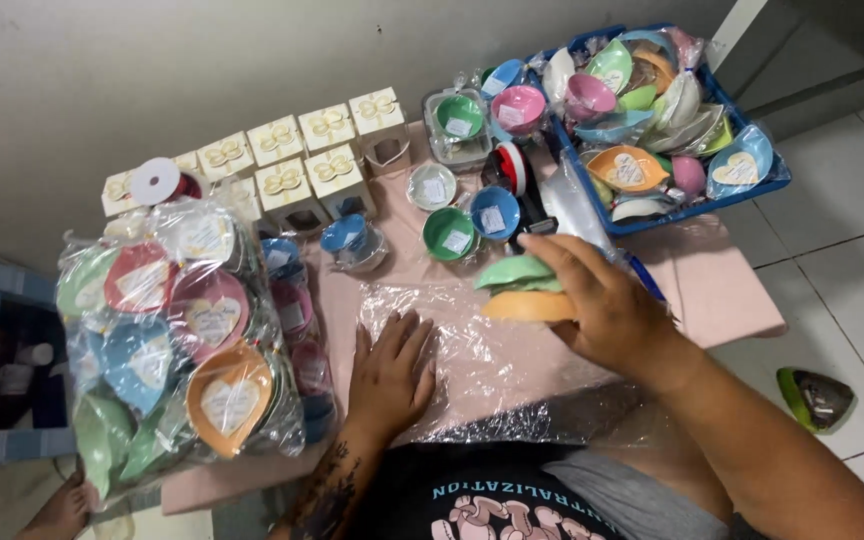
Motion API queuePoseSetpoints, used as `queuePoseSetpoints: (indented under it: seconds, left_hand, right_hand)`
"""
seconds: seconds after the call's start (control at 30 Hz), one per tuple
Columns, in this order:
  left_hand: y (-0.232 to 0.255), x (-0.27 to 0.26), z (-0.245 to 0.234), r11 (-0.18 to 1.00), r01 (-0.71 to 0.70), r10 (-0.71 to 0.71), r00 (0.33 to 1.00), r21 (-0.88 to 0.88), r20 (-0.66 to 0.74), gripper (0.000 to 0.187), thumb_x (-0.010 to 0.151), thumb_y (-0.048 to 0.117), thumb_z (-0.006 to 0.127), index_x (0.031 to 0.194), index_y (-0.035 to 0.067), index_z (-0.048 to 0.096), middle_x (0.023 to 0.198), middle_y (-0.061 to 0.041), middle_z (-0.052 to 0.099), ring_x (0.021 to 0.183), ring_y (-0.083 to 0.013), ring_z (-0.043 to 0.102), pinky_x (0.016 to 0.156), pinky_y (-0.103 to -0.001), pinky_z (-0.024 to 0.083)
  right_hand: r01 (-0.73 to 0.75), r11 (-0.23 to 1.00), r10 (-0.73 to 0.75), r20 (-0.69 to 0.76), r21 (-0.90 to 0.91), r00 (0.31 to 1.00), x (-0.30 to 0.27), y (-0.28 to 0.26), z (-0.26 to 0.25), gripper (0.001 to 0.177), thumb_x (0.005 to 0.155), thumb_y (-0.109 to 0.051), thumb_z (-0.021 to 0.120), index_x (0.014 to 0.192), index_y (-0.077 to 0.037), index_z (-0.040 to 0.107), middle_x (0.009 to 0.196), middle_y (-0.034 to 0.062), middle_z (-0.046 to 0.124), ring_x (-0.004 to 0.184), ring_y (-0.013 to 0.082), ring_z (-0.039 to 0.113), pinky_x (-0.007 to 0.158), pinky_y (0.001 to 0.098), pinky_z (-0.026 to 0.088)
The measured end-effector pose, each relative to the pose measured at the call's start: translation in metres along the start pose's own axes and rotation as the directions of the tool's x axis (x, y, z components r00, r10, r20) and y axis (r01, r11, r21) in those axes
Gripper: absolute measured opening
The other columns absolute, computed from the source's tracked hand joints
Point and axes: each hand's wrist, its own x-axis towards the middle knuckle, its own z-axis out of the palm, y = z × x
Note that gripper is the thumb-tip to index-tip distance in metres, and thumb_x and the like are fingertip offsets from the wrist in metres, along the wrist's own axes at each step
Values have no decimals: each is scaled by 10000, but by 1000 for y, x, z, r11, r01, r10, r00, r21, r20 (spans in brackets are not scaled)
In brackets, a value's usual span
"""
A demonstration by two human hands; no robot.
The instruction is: The person places heart-shaped souvenir items into clear plastic bags by hand.
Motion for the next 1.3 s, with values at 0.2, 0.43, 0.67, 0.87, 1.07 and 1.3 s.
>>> queuePoseSetpoints:
  seconds: [0.2, 0.43, 0.67, 0.87, 1.07, 1.3]
  left_hand:
    - [2, -12, 12, 958, -139, 224, 909, 250, -351, 473, 857, 306, 474, 1257, 220, 713, 1174, 18, 723, 1143, -190, 700, 1262, -678, 177]
    - [19, 2, -31, 991, 59, -104, 913, 122, 395, 469, 1078, 490, 393, 1386, 193, 585, 1438, -111, 653, 1361, -330, 613, 1161, -647, 348]
    - [46, 20, -44, 933, -54, 129, 973, -355, 190, 941, 830, 347, 820, 1628, 129, 372, 1586, -202, 485, 1427, -476, 496, 1162, -602, 430]
    - [22, 14, 9, 900, -77, 115, 991, -430, 65, 785, 850, 113, 770, 1572, 173, 468, 1366, -120, 628, 1254, -376, 657, 1052, -489, 553]
    - [26, 16, -6, 889, -53, 96, 993, -454, 70, 705, 846, 153, 724, 1520, 161, 516, 1321, -107, 636, 1181, -375, 686, 990, -489, 571]
    - [12, 17, 19, 877, -137, 155, 988, -461, 0, 630, 842, 195, 803, 1429, 123, 583, 1253, -99, 671, 1137, -362, 700, 956, -478, 574]
  right_hand:
    - [6, 1000, -14, 356, 24, 934, -50, -41, 70, 846, 731, -80, 858, 1503, -121, 515, 1374, 155, 555, 1231, 416, 658, 983, 504, 616]
    - [-11, 999, 21, 218, -47, 976, -60, -45, 84, 780, 851, -343, 816, 1543, -184, 495, 1180, 117, 615, 1094, 372, 688, 884, 502, 619]
    - [-102, 992, 85, 217, 70, 973, -63, -30, 100, 742, 846, -233, 814, 1525, -195, 517, 1261, 112, 621, 1193, 379, 659, 1036, 482, 548]
    - [-164, 981, 149, 139, 99, 979, -71, -50, 115, 895, 782, -203, 824, 1580, -162, 421, 1362, 152, 553, 1256, 410, 595, 1082, 533, 500]
    - [-255, 903, 282, -28, 344, 959, -74, -59, 123, 1039, 672, -33, 702, 1634, -130, 322, 1508, 233, 429, 1403, 479, 447, 1190, 574, 361]
    - [-115, 960, 139, -81, 254, 987, -63, -80, 145, 952, 624, -23, 615, 1558, -123, 461, 1533, 207, 445, 1429, 448, 430, 1200, 553, 343]
